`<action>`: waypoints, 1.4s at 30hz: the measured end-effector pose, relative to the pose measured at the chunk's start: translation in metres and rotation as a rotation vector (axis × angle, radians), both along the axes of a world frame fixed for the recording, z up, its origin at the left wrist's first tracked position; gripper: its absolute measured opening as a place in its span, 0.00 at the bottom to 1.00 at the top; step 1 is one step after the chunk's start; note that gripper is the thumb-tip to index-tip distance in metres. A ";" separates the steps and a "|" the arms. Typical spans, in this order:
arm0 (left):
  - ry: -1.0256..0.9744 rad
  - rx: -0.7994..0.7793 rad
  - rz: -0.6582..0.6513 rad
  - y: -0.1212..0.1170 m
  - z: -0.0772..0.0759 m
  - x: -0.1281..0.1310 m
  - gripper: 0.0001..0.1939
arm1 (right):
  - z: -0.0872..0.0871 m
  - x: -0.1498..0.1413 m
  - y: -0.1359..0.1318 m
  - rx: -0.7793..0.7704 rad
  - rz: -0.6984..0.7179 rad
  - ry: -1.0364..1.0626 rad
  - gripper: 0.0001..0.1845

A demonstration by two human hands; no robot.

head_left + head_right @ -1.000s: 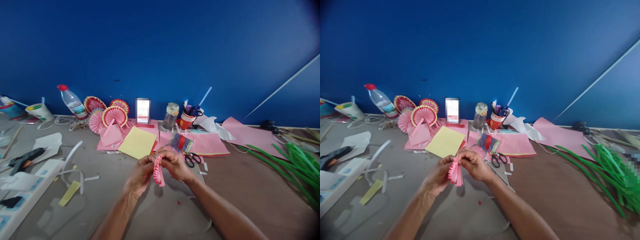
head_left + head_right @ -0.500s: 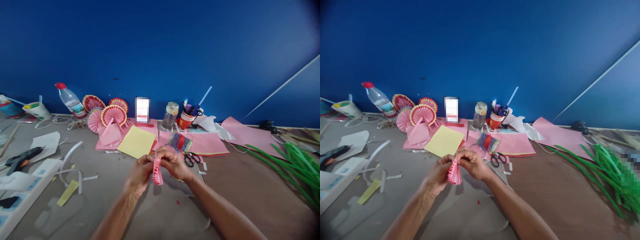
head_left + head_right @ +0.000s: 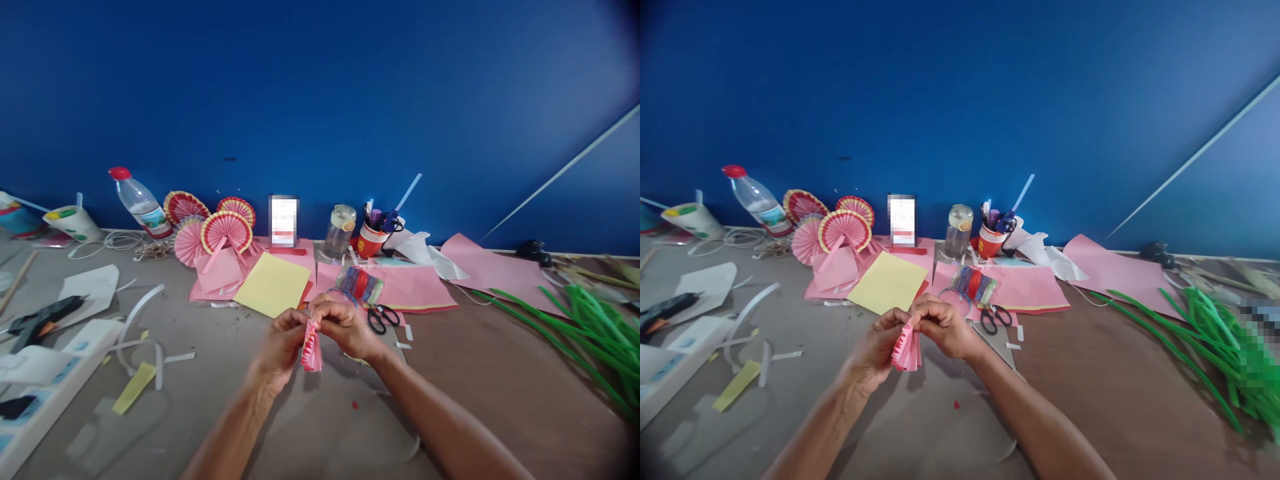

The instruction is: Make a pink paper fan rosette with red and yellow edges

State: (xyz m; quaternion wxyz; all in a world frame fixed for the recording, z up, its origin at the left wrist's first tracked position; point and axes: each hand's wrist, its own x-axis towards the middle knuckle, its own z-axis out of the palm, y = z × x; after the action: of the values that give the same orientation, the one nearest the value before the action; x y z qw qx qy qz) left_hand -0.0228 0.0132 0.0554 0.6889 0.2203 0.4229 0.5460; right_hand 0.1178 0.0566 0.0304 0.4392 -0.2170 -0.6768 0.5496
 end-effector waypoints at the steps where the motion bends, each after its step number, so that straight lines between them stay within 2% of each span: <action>1: 0.005 0.004 0.002 0.000 0.000 0.000 0.17 | 0.000 0.000 0.000 -0.003 0.002 0.003 0.10; 10: 0.040 0.026 0.007 0.000 -0.001 0.000 0.16 | 0.002 0.000 0.002 -0.015 0.022 0.019 0.11; 14: 0.054 0.041 0.001 0.001 -0.003 -0.004 0.14 | 0.001 0.003 0.004 -0.032 0.093 0.050 0.07; 16: 0.040 0.044 0.017 0.003 -0.008 -0.008 0.13 | 0.002 0.004 0.006 -0.094 0.125 0.099 0.14; 19: 0.013 0.017 0.029 0.008 -0.016 -0.013 0.12 | 0.002 0.003 0.010 -0.173 0.054 0.157 0.23; 22: 0.000 -0.012 0.003 0.011 -0.019 -0.014 0.13 | 0.002 0.002 0.012 -0.158 -0.068 0.064 0.23; 26: 0.011 0.007 -0.026 0.011 -0.016 -0.013 0.15 | 0.002 -0.001 0.011 -0.155 -0.136 -0.063 0.23; 30: 0.048 0.037 -0.027 0.012 -0.014 -0.015 0.15 | 0.002 -0.003 0.008 -0.085 -0.215 -0.100 0.16; 35: 0.097 0.092 -0.012 0.015 -0.016 -0.014 0.14 | 0.000 -0.006 0.005 0.034 -0.287 -0.152 0.17; 42: 0.174 0.147 -0.026 0.010 -0.014 -0.010 0.06 | 0.010 -0.005 -0.008 0.382 -0.371 -0.405 0.17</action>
State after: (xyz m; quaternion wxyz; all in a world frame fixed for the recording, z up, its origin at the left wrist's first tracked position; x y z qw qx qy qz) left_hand -0.0327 0.0235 0.0413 0.6384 0.3225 0.4371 0.5454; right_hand 0.1128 0.0489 0.0402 0.4209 -0.3551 -0.7902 0.2691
